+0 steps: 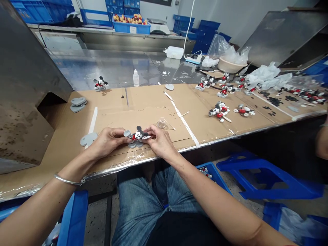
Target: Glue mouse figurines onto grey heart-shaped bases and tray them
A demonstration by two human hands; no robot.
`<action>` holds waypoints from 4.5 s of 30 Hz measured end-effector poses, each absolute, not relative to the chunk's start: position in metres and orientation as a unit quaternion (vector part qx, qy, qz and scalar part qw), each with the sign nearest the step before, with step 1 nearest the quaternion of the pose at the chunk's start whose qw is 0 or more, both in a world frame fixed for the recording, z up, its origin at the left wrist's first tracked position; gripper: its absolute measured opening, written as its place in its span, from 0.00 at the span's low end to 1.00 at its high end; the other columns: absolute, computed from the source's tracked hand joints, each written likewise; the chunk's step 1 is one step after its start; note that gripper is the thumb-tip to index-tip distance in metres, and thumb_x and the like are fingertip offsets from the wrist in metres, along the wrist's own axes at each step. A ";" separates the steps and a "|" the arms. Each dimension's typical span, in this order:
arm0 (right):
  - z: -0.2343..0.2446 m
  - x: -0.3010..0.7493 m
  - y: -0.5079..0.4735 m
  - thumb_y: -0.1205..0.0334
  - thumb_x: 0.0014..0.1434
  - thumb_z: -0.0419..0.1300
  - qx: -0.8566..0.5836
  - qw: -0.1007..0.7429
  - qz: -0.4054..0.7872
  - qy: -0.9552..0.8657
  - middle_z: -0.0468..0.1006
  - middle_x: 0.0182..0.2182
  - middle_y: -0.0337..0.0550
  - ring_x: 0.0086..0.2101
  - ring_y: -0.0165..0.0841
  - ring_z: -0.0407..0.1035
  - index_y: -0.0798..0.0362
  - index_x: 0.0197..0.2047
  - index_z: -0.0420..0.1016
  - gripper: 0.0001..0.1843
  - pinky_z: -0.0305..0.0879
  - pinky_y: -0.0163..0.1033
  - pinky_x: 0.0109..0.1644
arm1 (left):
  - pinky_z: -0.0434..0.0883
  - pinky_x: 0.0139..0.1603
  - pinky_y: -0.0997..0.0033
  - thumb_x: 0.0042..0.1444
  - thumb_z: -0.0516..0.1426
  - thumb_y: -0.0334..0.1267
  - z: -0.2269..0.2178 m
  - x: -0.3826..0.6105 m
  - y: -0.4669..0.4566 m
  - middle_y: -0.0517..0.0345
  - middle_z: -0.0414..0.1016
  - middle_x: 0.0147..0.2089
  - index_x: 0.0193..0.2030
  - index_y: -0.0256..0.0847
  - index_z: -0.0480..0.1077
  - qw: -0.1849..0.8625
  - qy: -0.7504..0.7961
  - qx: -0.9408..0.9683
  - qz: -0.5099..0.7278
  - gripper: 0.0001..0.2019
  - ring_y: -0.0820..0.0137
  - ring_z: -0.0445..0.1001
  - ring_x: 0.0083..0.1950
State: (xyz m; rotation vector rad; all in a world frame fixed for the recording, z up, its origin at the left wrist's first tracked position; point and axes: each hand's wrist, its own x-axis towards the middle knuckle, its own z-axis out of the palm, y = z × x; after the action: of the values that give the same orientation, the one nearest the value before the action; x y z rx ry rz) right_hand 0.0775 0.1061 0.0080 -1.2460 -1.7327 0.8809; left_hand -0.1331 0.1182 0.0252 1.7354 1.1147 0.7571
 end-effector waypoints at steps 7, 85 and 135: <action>0.009 0.078 0.106 0.76 0.50 0.62 -0.491 0.398 0.345 -0.694 0.80 0.32 0.37 0.35 0.31 0.76 0.51 0.37 0.72 0.13 0.71 0.37 0.41 | 0.68 0.42 0.70 0.53 0.61 0.42 0.027 -0.133 0.120 0.58 0.79 0.35 0.32 0.42 0.79 0.403 0.432 0.749 0.299 0.07 0.67 0.74 0.38; -0.001 0.088 0.114 0.56 0.43 0.70 -0.467 0.398 0.425 -0.666 0.81 0.32 0.42 0.34 0.37 0.77 0.52 0.36 0.70 0.19 0.74 0.43 0.42 | 0.63 0.37 0.68 0.55 0.59 0.37 0.006 -0.135 0.111 0.59 0.77 0.29 0.33 0.44 0.79 0.309 0.382 0.799 0.347 0.06 0.67 0.68 0.36; 0.014 0.076 0.120 0.61 0.46 0.71 -0.524 0.352 0.282 -0.723 0.76 0.31 0.35 0.36 0.33 0.69 0.50 0.36 0.71 0.16 0.59 0.38 0.43 | 0.62 0.36 0.70 0.55 0.60 0.48 0.020 -0.133 0.105 0.62 0.70 0.29 0.38 0.44 0.77 0.291 0.501 0.768 0.274 0.11 0.69 0.67 0.33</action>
State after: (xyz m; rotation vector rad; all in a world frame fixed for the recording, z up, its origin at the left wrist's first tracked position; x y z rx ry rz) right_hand 0.0764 0.1202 0.0142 -1.3550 -1.8707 0.7305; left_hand -0.1330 0.1046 0.0204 2.0466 1.3360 0.7293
